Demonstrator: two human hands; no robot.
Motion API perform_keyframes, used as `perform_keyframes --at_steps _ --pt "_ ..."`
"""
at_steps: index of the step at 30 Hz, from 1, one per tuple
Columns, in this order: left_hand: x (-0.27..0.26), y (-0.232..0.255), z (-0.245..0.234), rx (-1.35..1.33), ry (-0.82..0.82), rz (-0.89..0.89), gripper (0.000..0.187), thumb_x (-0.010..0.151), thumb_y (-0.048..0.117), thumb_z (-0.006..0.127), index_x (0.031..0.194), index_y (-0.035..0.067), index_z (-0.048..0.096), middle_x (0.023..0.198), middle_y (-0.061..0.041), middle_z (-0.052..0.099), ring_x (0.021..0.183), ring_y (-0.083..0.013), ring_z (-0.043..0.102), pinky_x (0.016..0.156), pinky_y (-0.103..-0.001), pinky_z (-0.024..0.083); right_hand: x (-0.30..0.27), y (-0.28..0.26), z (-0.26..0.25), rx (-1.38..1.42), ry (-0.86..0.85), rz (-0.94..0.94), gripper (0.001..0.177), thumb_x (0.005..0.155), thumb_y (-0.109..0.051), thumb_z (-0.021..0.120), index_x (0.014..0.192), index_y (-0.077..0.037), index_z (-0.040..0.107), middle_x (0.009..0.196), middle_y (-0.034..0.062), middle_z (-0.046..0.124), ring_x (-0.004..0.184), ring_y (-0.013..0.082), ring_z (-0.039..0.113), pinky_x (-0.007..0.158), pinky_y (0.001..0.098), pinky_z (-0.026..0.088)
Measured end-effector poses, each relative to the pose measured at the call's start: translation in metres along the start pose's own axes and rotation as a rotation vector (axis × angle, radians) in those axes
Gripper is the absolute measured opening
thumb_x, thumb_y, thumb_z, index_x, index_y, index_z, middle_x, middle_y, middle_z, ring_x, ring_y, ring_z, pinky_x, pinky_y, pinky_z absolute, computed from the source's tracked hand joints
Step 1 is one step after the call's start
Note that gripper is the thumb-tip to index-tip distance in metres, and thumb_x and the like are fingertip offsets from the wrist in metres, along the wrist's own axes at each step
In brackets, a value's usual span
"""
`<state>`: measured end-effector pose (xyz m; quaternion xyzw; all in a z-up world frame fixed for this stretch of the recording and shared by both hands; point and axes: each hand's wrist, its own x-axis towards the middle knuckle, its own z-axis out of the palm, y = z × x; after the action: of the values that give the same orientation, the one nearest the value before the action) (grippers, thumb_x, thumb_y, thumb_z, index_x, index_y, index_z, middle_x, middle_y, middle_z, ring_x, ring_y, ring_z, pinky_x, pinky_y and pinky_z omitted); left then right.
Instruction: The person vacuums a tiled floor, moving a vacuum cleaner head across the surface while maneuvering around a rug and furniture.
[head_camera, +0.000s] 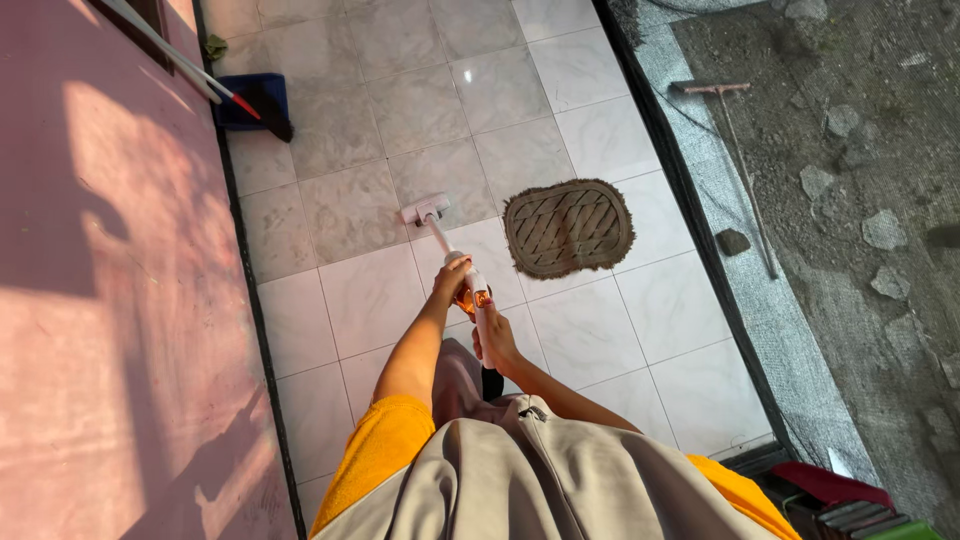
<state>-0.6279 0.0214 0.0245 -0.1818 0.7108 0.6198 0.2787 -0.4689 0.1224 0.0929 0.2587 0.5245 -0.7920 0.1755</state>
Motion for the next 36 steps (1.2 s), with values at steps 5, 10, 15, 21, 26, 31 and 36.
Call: perform_keyframes --at_steps 5,10,15,21,26,31,36 --pt "0.009 -0.021 0.027 0.074 -0.031 0.309 0.037 0.097 0.044 0.062 0.128 0.026 0.071 0.121 -0.005 0.075 0.109 -0.0187 0.07 0.095 -0.032 0.054 -0.009 -0.006 -0.034 -0.113 0.005 0.017 0.064 0.097 -0.067 0.035 0.105 -0.009 0.062 0.057 0.0002 0.047 0.038 0.0129 0.043 0.036 0.0305 0.035" --pt "-0.031 -0.037 0.071 -0.054 -0.09 0.115 0.041 0.094 0.04 0.067 0.133 0.025 0.068 0.131 -0.003 0.07 0.118 -0.0168 0.065 0.1 -0.032 0.051 -0.045 -0.008 -0.086 -0.28 0.102 0.042 0.068 0.105 -0.06 0.03 0.098 -0.001 0.064 0.055 0.0023 0.049 0.045 0.0116 0.04 0.042 0.0304 0.032" --pt "-0.029 0.003 0.062 -0.013 -0.066 -0.026 0.045 0.093 0.043 0.067 0.135 0.027 0.067 0.131 -0.003 0.069 0.117 -0.0172 0.065 0.099 -0.032 0.051 -0.03 -0.036 -0.077 -0.34 0.159 0.098 0.067 0.103 -0.058 0.029 0.097 -0.005 0.069 0.053 0.0034 0.046 0.046 0.0132 0.038 0.046 0.0309 0.031" --pt "0.05 0.064 -0.011 -0.021 -0.185 0.077 0.042 0.095 0.041 0.066 0.133 0.022 0.069 0.119 -0.002 0.07 0.103 -0.016 0.063 0.09 -0.033 0.052 0.065 -0.051 0.004 -0.214 0.107 0.029 0.068 0.101 -0.064 0.029 0.095 -0.006 0.063 0.055 0.0028 0.051 0.045 0.0138 0.048 0.044 0.0297 0.038" --pt "0.087 0.143 -0.088 -0.177 -0.276 0.467 0.028 0.1 0.023 0.067 0.126 0.014 0.071 0.117 -0.004 0.07 0.109 -0.0159 0.064 0.095 -0.031 0.053 0.135 -0.064 0.102 -0.11 0.002 -0.084 0.062 0.101 -0.066 0.032 0.098 -0.008 0.055 0.051 0.0042 0.049 0.036 0.0157 0.049 0.033 0.0313 0.038" --pt "0.121 0.161 -0.13 -0.353 -0.334 0.056 0.03 0.1 0.022 0.065 0.128 0.013 0.069 0.109 -0.008 0.07 0.098 -0.0211 0.068 0.084 -0.035 0.057 0.177 -0.066 0.152 0.049 0.001 -0.103 0.059 0.104 -0.063 0.036 0.106 -0.007 0.055 0.062 0.0038 0.053 0.041 0.0157 0.048 0.038 0.0324 0.041" --pt "0.133 0.136 -0.11 -0.393 -0.338 0.167 0.031 0.099 0.025 0.066 0.129 0.015 0.068 0.112 -0.007 0.068 0.101 -0.0203 0.066 0.088 -0.036 0.058 0.161 -0.071 0.125 0.041 0.087 0.084 0.058 0.101 -0.063 0.034 0.103 -0.01 0.056 0.056 0.0044 0.049 0.036 0.0168 0.045 0.034 0.0322 0.036"
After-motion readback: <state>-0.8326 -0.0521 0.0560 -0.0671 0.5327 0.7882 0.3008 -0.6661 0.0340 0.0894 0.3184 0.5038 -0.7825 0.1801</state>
